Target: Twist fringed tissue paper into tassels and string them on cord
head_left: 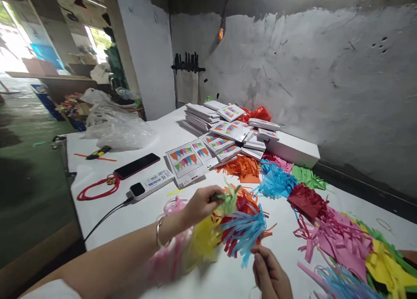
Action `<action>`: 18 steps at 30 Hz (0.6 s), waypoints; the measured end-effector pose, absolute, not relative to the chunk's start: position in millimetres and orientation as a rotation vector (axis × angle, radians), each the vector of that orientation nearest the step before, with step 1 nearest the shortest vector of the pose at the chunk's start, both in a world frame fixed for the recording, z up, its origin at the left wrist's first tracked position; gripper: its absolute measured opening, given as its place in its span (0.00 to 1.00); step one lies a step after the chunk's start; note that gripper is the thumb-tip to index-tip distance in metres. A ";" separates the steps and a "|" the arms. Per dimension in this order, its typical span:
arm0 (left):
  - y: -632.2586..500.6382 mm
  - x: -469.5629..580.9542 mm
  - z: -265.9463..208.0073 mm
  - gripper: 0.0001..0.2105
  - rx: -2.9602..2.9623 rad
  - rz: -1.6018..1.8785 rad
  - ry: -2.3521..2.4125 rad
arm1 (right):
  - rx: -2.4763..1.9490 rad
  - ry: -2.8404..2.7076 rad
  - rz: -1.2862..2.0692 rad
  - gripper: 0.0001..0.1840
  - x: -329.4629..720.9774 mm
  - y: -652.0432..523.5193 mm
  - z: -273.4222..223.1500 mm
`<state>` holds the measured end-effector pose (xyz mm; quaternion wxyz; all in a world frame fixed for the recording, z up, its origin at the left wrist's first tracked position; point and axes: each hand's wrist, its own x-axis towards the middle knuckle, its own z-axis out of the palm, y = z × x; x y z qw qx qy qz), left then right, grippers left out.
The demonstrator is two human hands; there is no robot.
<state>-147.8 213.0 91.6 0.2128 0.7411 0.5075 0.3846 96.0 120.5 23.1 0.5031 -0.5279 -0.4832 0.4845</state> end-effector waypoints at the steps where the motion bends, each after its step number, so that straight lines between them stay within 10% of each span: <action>1: 196.9 -136.9 94.4 0.05 2.079 1.076 1.313 | -1.264 -1.122 1.136 0.30 99.0 117.7 35.8; 18: 140.2 -71.2 139.5 0.13 2.038 1.074 0.795 | -1.153 -1.308 1.129 0.19 127.2 97.9 104.2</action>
